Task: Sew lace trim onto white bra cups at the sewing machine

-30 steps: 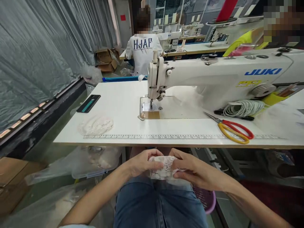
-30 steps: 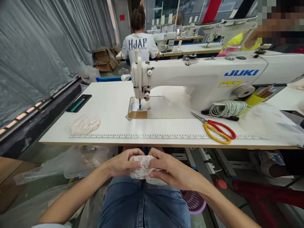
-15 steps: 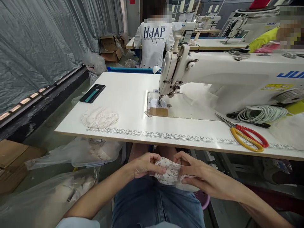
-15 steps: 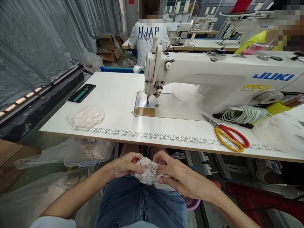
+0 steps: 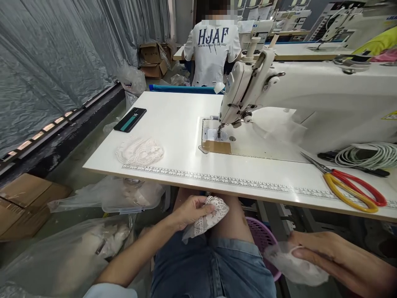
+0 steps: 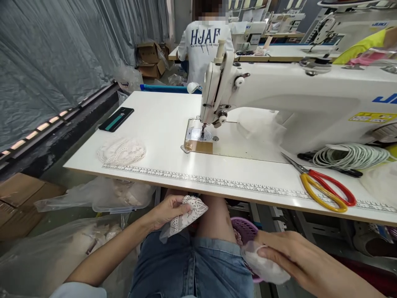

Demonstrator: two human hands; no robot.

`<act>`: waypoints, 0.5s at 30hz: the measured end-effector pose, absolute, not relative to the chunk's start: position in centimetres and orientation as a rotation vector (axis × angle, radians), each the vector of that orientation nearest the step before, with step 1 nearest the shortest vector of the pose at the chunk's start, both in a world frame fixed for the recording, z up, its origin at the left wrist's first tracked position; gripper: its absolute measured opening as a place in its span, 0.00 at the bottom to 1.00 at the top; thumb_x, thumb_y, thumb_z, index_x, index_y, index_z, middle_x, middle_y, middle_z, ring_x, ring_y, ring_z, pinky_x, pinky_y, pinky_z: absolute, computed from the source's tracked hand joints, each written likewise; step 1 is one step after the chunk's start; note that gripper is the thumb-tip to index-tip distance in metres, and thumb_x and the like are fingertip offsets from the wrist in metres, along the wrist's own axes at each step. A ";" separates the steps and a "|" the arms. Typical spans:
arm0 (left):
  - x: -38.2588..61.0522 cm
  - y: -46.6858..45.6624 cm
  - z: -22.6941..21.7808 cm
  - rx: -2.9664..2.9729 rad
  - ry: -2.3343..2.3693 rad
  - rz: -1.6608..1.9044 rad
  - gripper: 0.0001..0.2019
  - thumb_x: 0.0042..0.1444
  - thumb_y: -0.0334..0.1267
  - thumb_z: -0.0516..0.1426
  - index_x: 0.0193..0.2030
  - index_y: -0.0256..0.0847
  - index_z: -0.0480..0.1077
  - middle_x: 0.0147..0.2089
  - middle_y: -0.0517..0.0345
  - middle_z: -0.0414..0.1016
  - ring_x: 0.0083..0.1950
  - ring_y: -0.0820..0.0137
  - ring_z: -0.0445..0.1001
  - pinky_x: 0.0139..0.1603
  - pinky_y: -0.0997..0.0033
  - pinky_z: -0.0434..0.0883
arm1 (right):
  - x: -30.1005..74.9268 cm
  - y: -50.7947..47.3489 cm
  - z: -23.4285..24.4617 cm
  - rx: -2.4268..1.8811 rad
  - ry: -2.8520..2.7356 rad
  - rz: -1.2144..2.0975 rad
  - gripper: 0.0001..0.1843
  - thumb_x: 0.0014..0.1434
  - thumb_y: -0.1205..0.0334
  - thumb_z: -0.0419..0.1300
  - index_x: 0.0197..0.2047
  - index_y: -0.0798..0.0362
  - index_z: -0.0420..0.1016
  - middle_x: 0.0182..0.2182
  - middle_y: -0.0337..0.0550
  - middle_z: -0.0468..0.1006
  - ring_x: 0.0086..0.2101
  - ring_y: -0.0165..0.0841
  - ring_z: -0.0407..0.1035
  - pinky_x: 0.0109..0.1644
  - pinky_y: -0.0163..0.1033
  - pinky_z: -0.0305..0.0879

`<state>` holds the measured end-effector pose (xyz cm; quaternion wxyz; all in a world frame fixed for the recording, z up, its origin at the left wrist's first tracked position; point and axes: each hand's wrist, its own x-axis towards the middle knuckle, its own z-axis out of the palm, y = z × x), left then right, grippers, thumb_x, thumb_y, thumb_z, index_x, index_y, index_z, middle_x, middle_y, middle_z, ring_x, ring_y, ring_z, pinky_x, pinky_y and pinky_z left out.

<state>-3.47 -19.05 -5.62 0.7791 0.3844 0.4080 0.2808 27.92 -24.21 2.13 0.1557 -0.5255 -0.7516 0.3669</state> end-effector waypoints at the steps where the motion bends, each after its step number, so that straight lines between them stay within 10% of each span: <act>1: -3.3 -19.0 -5.9 0.895 0.915 0.599 0.21 0.43 0.50 0.64 0.35 0.31 0.75 0.30 0.56 0.73 0.31 0.74 0.67 0.34 0.76 0.64 | 27.5 -24.6 2.3 -1.463 -2.251 1.122 0.05 0.55 0.56 0.61 0.35 0.40 0.78 0.30 0.43 0.79 0.31 0.36 0.72 0.35 0.35 0.68; 11: 0.9 -18.5 -7.8 1.080 0.881 0.563 0.25 0.43 0.55 0.62 0.36 0.30 0.75 0.29 0.55 0.72 0.31 0.73 0.67 0.33 0.74 0.63 | 16.8 -23.0 6.3 -0.693 -2.246 1.781 0.13 0.65 0.62 0.50 0.42 0.55 0.75 0.34 0.44 0.79 0.34 0.29 0.71 0.37 0.31 0.64; 15: 2.3 -19.1 -7.5 1.046 0.760 0.530 0.26 0.37 0.55 0.64 0.32 0.30 0.75 0.28 0.55 0.72 0.29 0.73 0.65 0.31 0.75 0.63 | 17.8 -22.1 2.8 -1.204 -2.264 1.467 0.12 0.65 0.58 0.50 0.45 0.52 0.70 0.32 0.42 0.75 0.31 0.31 0.68 0.34 0.33 0.61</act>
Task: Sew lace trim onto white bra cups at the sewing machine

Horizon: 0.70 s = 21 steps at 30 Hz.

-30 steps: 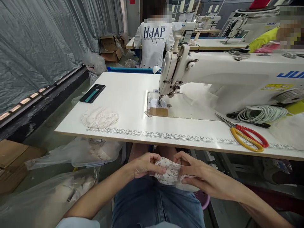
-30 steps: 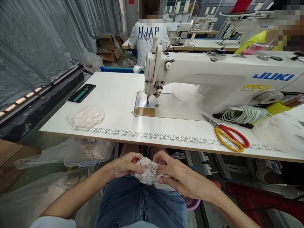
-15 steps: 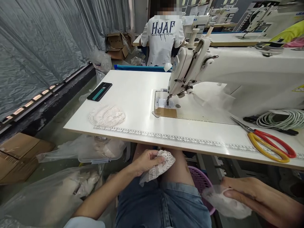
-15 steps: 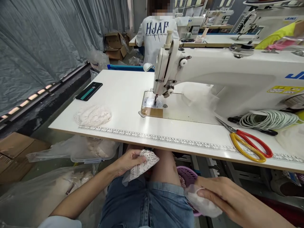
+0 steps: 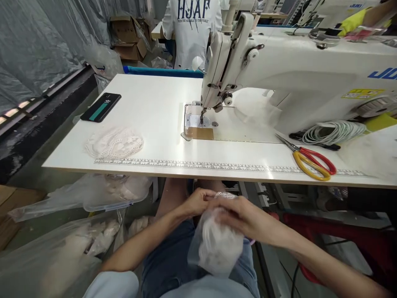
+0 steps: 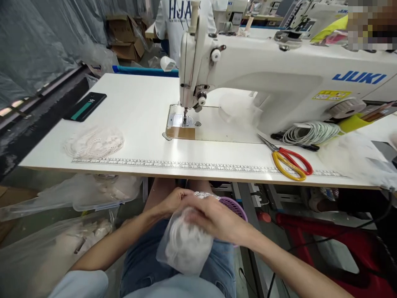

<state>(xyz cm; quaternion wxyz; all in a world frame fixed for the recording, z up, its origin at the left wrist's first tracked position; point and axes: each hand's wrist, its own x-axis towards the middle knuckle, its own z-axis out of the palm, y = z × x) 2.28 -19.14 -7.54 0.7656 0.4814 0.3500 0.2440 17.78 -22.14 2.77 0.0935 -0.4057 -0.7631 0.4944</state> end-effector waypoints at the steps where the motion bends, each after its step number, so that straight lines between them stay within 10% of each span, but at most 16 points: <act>1: 2.4 -19.3 -7.5 1.040 0.735 0.513 0.25 0.36 0.54 0.65 0.30 0.30 0.75 0.27 0.55 0.72 0.29 0.73 0.65 0.31 0.74 0.63 | 18.3 -22.0 1.9 -1.384 -2.262 1.338 0.12 0.64 0.57 0.50 0.46 0.52 0.68 0.30 0.40 0.74 0.30 0.31 0.67 0.33 0.34 0.60; 15: 0.2 -19.0 -6.3 1.255 0.659 0.329 0.31 0.54 0.64 0.45 0.26 0.32 0.65 0.22 0.64 0.52 0.24 0.78 0.48 0.23 0.76 0.47 | 20.0 -21.6 -1.3 -1.586 -2.229 1.331 0.17 0.62 0.52 0.52 0.52 0.50 0.62 0.26 0.38 0.73 0.27 0.33 0.66 0.30 0.34 0.57; 21: 0.4 -19.4 -6.0 1.398 0.645 0.259 0.20 0.46 0.53 0.60 0.27 0.34 0.67 0.23 0.65 0.54 0.26 0.78 0.52 0.25 0.77 0.51 | 19.6 -21.9 -1.8 -1.594 -2.261 1.188 0.13 0.61 0.56 0.52 0.47 0.49 0.65 0.25 0.38 0.73 0.28 0.34 0.67 0.27 0.33 0.57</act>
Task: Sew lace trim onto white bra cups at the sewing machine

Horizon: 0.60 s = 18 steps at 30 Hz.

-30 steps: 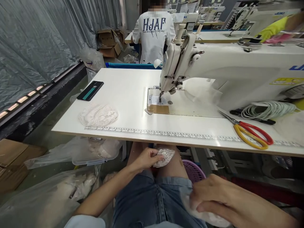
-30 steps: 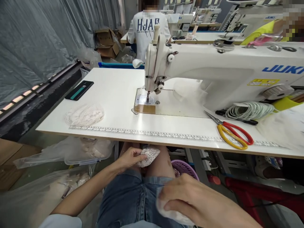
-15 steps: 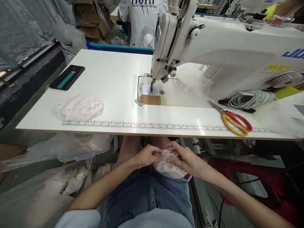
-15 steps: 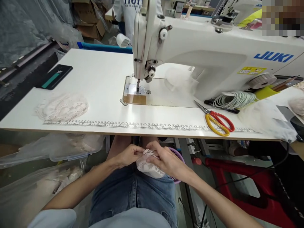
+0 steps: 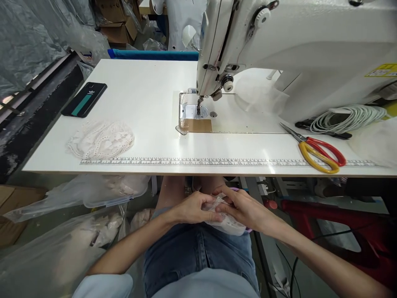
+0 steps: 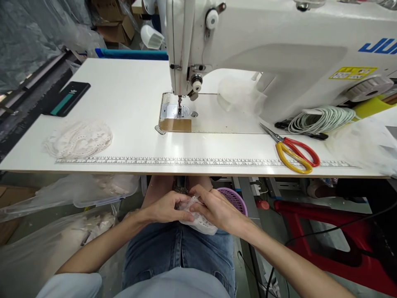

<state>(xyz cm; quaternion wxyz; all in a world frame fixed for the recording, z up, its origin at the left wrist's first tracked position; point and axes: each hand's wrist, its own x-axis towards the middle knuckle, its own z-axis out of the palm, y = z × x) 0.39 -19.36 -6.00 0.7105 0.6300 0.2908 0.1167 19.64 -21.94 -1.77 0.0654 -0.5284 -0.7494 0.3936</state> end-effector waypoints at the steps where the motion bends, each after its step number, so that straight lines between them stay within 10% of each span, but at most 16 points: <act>1: 0.5 -19.4 -6.0 1.406 0.667 0.252 0.18 0.47 0.50 0.61 0.26 0.34 0.66 0.23 0.66 0.53 0.26 0.78 0.52 0.25 0.77 0.51 | 19.6 -22.0 -1.9 -1.596 -2.267 1.167 0.12 0.61 0.56 0.52 0.47 0.48 0.65 0.24 0.38 0.73 0.27 0.34 0.67 0.26 0.33 0.57; 7: 0.5 -19.6 -5.8 1.349 0.673 0.255 0.07 0.52 0.37 0.55 0.29 0.34 0.66 0.24 0.65 0.56 0.27 0.77 0.55 0.28 0.77 0.54 | 19.8 -21.8 -1.8 -1.612 -2.400 0.992 0.11 0.62 0.51 0.52 0.41 0.49 0.65 0.19 0.33 0.67 0.20 0.30 0.60 0.24 0.33 0.48; 18: -1.3 -18.7 -5.0 1.078 0.565 0.157 0.17 0.51 0.45 0.60 0.41 0.34 0.68 0.32 0.58 0.69 0.32 0.76 0.64 0.35 0.76 0.62 | 20.6 -21.1 -1.5 -1.241 -1.958 1.496 0.13 0.58 0.55 0.58 0.29 0.52 0.62 0.32 0.39 0.67 0.34 0.31 0.63 0.36 0.35 0.59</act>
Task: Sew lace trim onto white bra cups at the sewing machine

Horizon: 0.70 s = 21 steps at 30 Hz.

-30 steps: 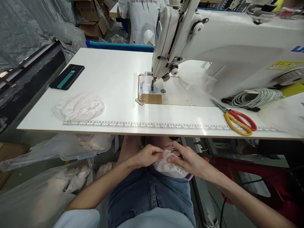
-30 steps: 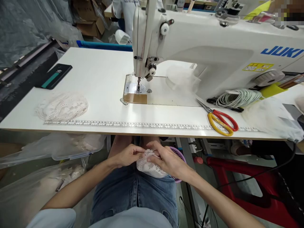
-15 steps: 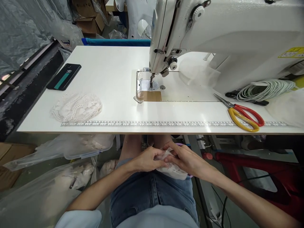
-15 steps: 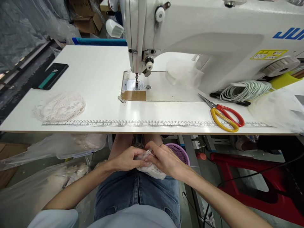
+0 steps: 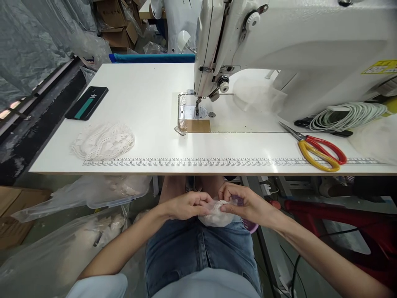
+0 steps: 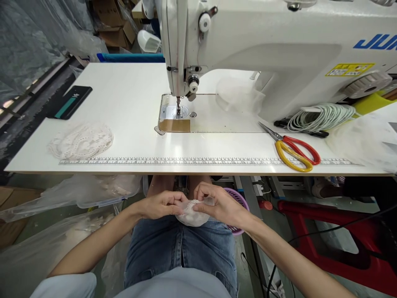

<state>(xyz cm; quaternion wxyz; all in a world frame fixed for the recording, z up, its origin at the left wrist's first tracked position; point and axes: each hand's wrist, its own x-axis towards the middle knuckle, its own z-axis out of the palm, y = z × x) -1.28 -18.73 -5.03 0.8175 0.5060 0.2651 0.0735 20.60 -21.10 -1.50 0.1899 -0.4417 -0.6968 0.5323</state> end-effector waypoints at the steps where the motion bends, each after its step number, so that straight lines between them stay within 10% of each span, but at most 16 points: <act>1: -1.4 -18.8 -5.2 1.122 0.610 0.172 0.16 0.49 0.44 0.61 0.40 0.34 0.68 0.31 0.58 0.70 0.31 0.76 0.64 0.34 0.77 0.61 | 20.8 -21.2 -1.7 -1.255 -1.912 1.554 0.13 0.58 0.55 0.58 0.29 0.52 0.61 0.31 0.39 0.67 0.33 0.30 0.62 0.35 0.34 0.59; 11: -2.0 -18.7 -4.0 1.372 0.702 0.114 0.10 0.54 0.35 0.53 0.36 0.33 0.74 0.28 0.58 0.71 0.28 0.76 0.63 0.30 0.78 0.60 | 20.4 -21.8 -3.2 -1.214 -1.703 1.942 0.13 0.57 0.52 0.59 0.35 0.54 0.71 0.28 0.37 0.69 0.29 0.28 0.62 0.33 0.33 0.57; 21: -0.5 -19.6 -5.6 1.459 0.825 0.170 0.14 0.42 0.41 0.65 0.31 0.34 0.69 0.23 0.66 0.63 0.25 0.78 0.59 0.24 0.80 0.55 | 20.7 -22.4 -4.8 -1.430 -1.786 1.613 0.17 0.59 0.51 0.56 0.26 0.53 0.59 0.22 0.32 0.56 0.23 0.25 0.50 0.25 0.32 0.46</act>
